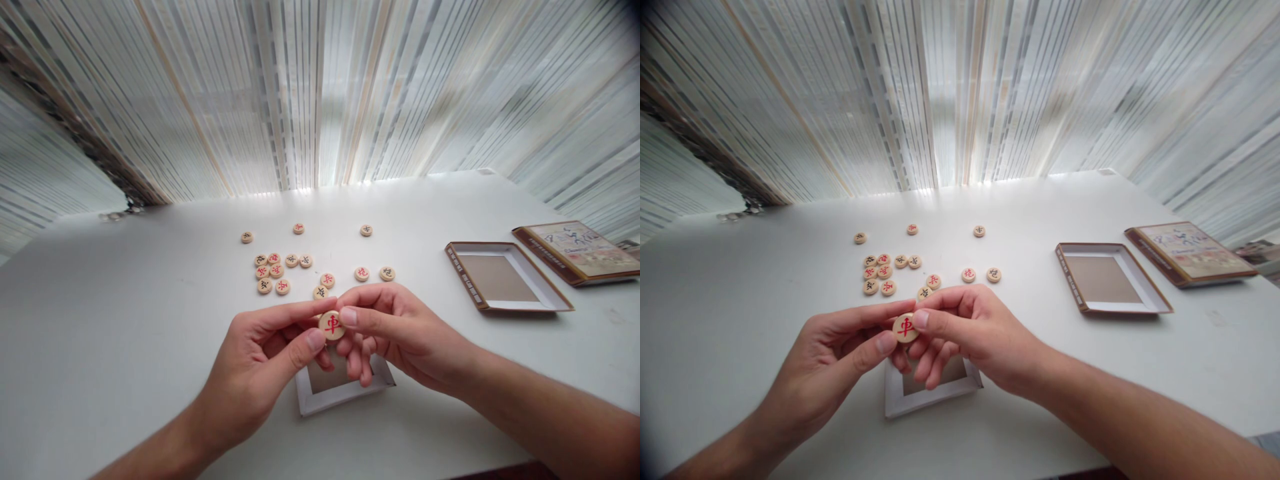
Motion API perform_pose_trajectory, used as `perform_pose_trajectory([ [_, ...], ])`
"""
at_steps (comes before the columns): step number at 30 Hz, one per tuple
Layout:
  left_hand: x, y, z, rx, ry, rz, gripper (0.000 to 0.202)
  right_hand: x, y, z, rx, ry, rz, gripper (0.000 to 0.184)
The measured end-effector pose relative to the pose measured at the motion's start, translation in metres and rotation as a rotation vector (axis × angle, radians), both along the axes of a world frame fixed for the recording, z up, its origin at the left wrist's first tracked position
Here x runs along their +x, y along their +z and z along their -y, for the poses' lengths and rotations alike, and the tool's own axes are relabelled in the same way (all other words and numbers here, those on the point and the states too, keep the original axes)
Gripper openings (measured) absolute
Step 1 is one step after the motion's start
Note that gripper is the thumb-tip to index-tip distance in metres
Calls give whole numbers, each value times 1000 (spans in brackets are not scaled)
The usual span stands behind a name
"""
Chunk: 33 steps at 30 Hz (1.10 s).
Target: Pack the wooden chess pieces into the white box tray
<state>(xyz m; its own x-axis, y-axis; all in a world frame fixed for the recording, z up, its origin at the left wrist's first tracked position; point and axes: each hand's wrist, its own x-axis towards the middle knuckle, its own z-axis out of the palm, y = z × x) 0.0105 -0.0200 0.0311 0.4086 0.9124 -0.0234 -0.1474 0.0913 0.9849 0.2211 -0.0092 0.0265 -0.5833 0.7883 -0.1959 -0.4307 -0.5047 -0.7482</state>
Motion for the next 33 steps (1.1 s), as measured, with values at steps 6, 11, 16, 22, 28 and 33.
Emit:
perform_pose_trajectory([
  [6, -1, 0, 0, -26, 1, 13, 26, 1, 0, 0, -30, 19, -52, 23],
  [11, 1, 1, 0, -40, -2, 28, 27, 2, -1, 0, -36, 23, -98, 17],
  [16, 3, 2, -2, -19, 9, 28, 26, 3, -1, 1, -30, 16, -111, 17],
  [22, 3, 3, -1, -18, 26, 55, 24, 2, 1, 2, 11, -8, -51, 36],
  [28, 3, 4, 2, 10, 65, 8, 26, 3, -1, 5, 98, -33, 28, 45],
  [33, 7, 6, 4, 90, 84, -37, 29, 1, -2, 6, 156, -65, 113, 45],
])
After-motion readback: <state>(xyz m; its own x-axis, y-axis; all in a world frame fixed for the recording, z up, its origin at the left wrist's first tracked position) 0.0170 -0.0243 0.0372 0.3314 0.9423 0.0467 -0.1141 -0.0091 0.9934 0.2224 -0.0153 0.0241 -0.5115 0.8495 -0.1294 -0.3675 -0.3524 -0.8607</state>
